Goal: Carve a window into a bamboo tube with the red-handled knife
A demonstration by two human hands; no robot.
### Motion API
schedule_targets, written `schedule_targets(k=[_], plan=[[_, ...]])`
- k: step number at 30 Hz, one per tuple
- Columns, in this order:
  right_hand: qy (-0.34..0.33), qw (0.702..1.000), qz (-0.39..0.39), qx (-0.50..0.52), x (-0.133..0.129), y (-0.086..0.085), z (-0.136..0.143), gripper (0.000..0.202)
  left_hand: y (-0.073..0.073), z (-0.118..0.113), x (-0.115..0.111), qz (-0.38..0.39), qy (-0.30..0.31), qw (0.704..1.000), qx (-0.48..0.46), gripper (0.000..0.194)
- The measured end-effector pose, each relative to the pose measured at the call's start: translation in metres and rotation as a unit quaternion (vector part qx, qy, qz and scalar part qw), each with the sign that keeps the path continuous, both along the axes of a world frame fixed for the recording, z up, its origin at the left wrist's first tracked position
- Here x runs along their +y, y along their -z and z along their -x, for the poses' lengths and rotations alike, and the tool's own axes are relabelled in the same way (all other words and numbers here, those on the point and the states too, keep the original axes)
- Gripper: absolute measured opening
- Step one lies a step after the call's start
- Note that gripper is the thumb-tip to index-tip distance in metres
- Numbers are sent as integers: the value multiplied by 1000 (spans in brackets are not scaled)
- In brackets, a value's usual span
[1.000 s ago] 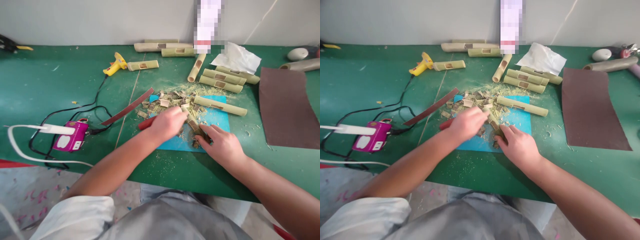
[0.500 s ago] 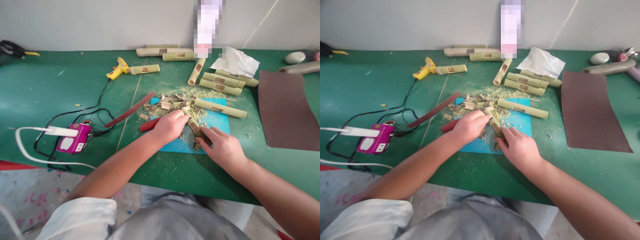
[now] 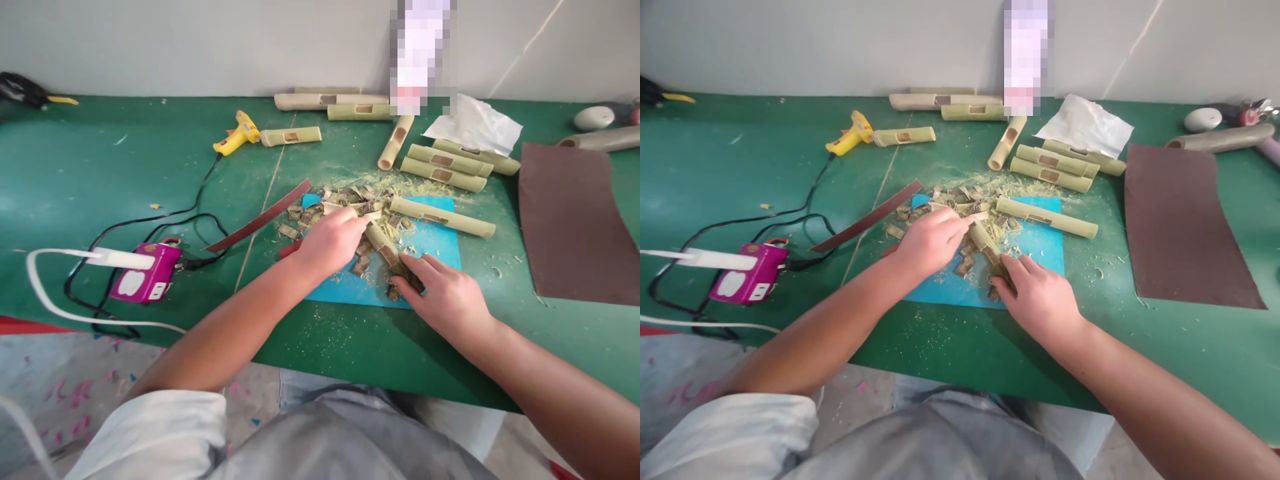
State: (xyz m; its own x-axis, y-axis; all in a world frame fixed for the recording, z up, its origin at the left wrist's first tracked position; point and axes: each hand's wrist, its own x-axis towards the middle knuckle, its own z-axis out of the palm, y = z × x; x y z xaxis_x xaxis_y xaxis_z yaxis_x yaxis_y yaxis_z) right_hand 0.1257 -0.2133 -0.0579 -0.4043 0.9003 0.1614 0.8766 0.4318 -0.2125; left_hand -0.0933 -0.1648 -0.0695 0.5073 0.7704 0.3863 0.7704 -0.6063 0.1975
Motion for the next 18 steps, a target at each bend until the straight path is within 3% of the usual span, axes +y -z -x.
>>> schedule_targets(k=[9,12,16,18], plan=[[-3,1000,-4,-3,0,-2,0,29,-2,-2,-3,11,20,1000,-7,34],[2,1000,-5,0,0,-2,1,30,-2,-2,-3,3,-2,1000,-24,33],[3,1000,0,-1,0,-2,0,31,-1,-2,-2,4,32,999,-22,33],[5,1000,2,2,0,-2,0,32,-1,-1,-2,2,4,1000,-24,32]])
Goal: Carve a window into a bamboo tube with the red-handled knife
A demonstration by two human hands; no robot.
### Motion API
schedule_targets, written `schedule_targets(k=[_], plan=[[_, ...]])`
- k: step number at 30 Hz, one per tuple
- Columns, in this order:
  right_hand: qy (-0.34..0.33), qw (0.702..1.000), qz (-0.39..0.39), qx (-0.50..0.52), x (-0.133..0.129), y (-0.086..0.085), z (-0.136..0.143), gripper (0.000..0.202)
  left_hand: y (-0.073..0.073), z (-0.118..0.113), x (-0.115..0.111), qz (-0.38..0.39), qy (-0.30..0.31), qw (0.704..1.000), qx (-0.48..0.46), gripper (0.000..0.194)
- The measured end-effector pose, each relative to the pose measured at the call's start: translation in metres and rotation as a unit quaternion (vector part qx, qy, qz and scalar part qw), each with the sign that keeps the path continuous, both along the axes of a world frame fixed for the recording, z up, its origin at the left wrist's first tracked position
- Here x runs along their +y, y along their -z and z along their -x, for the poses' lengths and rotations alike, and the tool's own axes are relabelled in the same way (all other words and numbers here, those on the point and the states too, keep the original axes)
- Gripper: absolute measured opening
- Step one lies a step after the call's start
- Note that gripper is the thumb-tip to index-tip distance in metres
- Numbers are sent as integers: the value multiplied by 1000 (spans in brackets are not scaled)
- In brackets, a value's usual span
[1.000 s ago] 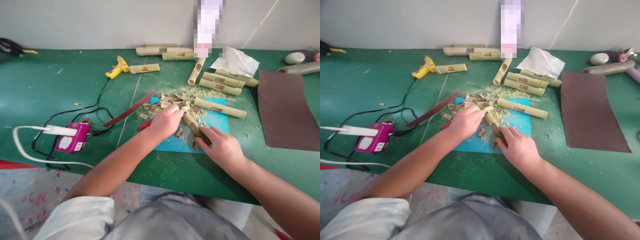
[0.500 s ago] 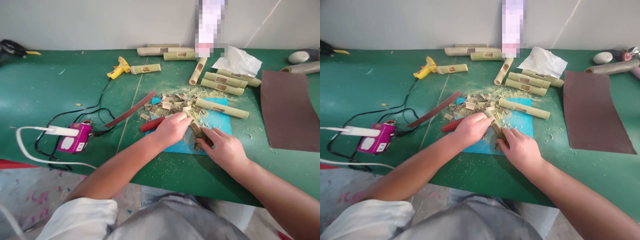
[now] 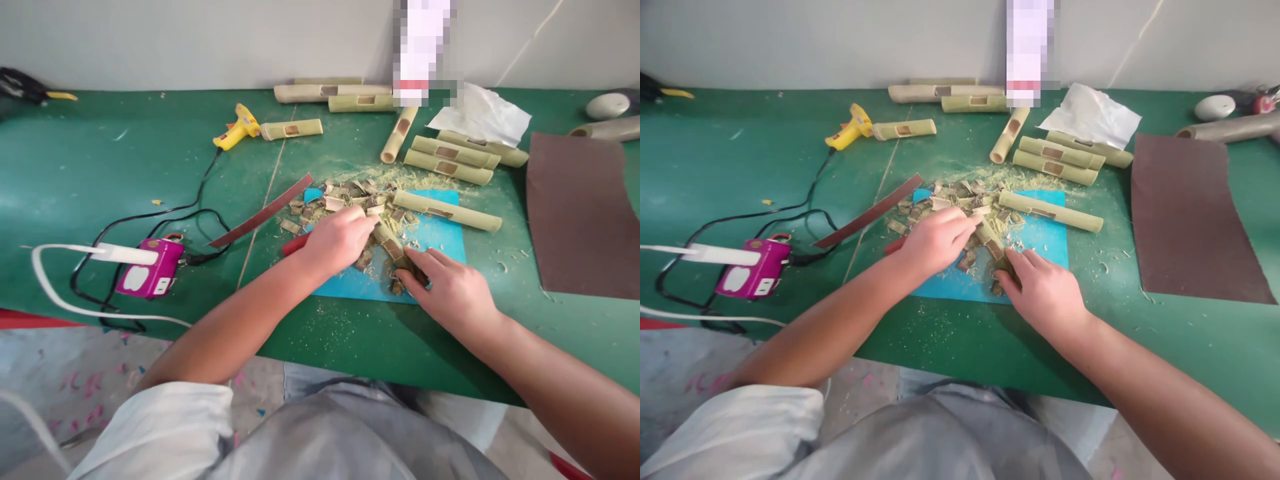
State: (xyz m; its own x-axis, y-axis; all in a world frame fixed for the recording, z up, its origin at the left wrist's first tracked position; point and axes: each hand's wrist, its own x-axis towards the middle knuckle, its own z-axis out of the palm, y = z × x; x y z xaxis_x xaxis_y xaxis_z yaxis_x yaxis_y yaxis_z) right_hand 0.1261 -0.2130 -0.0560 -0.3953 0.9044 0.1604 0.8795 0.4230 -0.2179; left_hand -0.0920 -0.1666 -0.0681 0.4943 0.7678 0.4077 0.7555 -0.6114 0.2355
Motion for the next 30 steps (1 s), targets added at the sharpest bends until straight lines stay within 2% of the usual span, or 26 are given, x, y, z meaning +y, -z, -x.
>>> schedule_targets(k=[3,8,12,15,18,21,23,27,30], plan=[[6,1000,-1,-2,0,0,0,33,-3,1,1,-4,-33,999,1,29],[11,1000,14,-10,0,1,0,34,-19,2,-10,-9,1,995,-94,21],[17,1000,23,-13,1,-1,0,36,-34,1,-42,35,14,986,-162,23],[23,999,26,-15,1,-1,1,35,-37,-2,-78,109,25,979,-168,21],[29,999,29,-16,2,-2,2,34,-32,-8,-115,148,20,978,-145,10],[30,999,28,-16,2,-1,2,34,-20,-17,-147,150,-11,981,-122,12],[30,999,22,-16,2,-1,2,34,-12,-23,-162,154,-10,982,-105,13],[28,999,22,-15,2,0,1,35,-1,-21,-173,147,-26,985,-86,14],[28,999,27,-15,3,0,0,35,2,4,-167,139,-77,982,-102,11]])
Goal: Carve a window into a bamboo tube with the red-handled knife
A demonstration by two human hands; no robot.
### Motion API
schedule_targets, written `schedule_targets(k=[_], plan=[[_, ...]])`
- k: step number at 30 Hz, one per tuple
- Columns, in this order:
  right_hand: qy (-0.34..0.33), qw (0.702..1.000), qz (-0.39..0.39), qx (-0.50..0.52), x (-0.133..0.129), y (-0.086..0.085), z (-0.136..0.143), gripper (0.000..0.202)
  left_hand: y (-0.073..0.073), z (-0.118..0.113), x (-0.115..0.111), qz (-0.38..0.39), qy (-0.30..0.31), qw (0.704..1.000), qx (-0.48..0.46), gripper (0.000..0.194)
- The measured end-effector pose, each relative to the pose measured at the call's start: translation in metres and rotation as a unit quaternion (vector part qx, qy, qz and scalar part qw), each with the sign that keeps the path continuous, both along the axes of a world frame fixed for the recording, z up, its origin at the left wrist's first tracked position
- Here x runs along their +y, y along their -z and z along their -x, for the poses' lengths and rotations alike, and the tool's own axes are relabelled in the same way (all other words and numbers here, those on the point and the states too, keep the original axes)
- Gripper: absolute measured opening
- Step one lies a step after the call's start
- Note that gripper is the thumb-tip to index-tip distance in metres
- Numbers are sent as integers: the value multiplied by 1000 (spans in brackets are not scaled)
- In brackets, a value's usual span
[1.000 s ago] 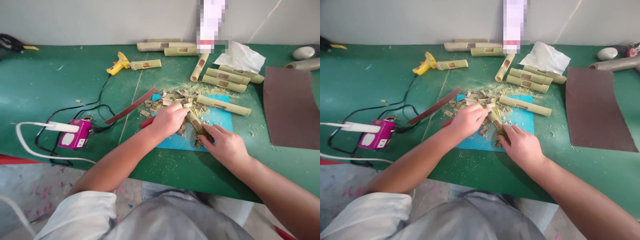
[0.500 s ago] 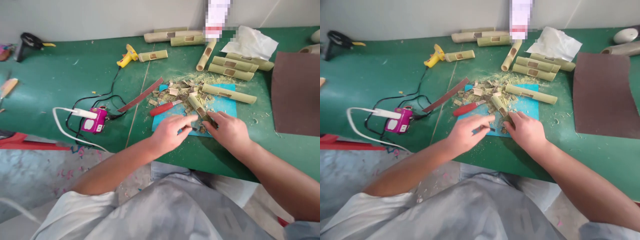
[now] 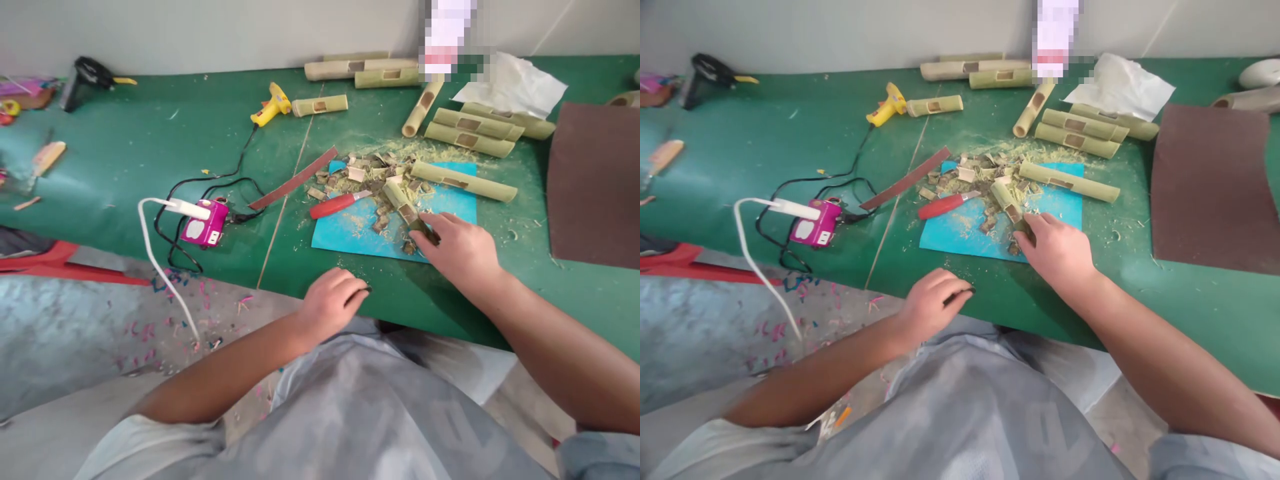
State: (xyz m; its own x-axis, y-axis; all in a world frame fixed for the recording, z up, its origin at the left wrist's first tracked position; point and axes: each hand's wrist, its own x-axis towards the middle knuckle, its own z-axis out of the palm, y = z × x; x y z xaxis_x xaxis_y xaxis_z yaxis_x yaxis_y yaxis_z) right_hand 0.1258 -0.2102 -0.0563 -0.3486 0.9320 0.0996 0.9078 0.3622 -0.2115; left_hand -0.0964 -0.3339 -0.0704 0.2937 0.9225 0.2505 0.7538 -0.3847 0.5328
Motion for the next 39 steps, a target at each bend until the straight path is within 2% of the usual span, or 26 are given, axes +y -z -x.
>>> schedule_targets(k=[5,7,8,11,15,17,19,21,24,26,28,30,33,35,37,39], plan=[[4,1000,8,-5,0,-1,1,35,-3,70,23,-44,-104,993,23,12],[4,1000,10,-6,0,-2,1,35,-7,85,32,-50,-125,990,30,12],[4,1000,10,-6,0,-2,1,35,-10,86,35,-51,-126,990,30,11],[2,1000,9,-5,0,-2,1,34,-18,58,35,-37,-89,995,11,7],[4,1000,-1,-1,-1,-2,1,34,-17,2,21,45,60,997,-20,11],[4,1000,-1,2,-1,-2,1,34,-13,-5,16,58,86,995,-10,12],[4,1000,6,2,0,-2,1,34,-10,9,17,57,62,996,12,14],[6,1000,14,1,0,-2,1,33,-9,38,23,51,11,998,44,14],[7,1000,16,1,0,-2,2,34,-13,85,37,16,-73,993,96,11],[9,1000,15,2,0,-2,2,34,-18,100,44,-12,-107,989,102,11],[10,1000,16,3,-1,-2,2,34,-23,95,48,-35,-114,989,83,10],[10,1000,16,3,-1,-2,2,34,-27,72,46,-44,-86,994,54,8],[11,1000,17,5,-1,-3,2,33,-25,27,37,-18,28,999,16,9],[11,1000,16,7,-1,-3,2,33,-19,8,35,-6,83,996,33,11],[10,1000,15,7,-1,-3,2,33,-12,6,37,-4,86,994,59,12],[8,1000,14,5,-1,-3,2,33,-8,16,44,-20,54,994,92,13]])
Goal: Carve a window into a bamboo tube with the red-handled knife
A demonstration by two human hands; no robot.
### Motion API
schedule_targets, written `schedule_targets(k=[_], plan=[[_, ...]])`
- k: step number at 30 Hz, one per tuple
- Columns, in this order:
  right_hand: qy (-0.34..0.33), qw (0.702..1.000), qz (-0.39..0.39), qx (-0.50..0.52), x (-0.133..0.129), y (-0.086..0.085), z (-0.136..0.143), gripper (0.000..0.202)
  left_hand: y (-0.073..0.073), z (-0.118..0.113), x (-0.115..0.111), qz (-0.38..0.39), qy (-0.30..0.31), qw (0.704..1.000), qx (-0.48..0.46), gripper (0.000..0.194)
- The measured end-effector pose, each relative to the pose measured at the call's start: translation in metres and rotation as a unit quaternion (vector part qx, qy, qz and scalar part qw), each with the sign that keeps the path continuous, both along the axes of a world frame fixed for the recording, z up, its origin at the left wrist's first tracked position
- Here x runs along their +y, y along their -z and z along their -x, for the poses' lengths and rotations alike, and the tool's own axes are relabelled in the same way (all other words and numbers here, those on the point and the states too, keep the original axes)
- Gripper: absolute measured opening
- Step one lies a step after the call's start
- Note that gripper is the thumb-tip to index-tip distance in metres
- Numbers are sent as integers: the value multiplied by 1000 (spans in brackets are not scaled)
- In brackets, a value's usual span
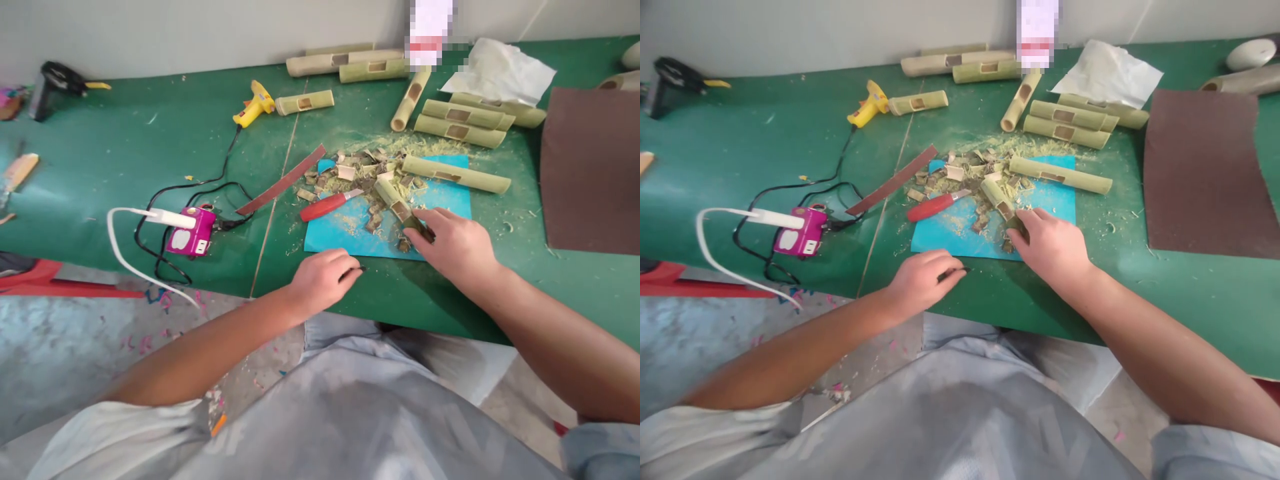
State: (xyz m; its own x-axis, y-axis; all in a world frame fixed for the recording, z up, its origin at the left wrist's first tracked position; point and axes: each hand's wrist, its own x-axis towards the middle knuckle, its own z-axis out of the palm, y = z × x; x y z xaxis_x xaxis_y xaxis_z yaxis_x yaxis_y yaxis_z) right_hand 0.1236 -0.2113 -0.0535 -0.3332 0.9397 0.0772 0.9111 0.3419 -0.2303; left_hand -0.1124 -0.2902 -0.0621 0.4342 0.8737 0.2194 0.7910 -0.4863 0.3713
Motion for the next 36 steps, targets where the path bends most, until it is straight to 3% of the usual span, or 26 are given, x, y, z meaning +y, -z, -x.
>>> schedule_targets(k=[4,8,13,16,21,24,30,36], plan=[[-5,1000,1,-5,0,0,0,33,-8,29,14,-61,-37,996,47,15],[-5,1000,1,-13,0,0,0,34,-23,37,29,-81,-61,994,-33,10],[-5,1000,-12,-21,-1,1,-1,35,-26,23,71,-32,-119,979,-160,7],[-10,1000,-11,-23,-1,1,-1,35,-21,7,102,-8,-94,977,-193,2],[-9,999,-30,-19,-2,-1,-1,41,-7,-17,135,-17,-77,976,-201,19],[-26,998,-60,2,-2,-1,-2,42,0,-22,141,-28,-57,979,-196,13],[-52,998,-39,18,2,-1,0,30,5,-23,139,-49,-19,982,-180,11],[-41,998,-44,-28,3,-3,2,33,7,-18,140,-33,-9,987,-158,23]])
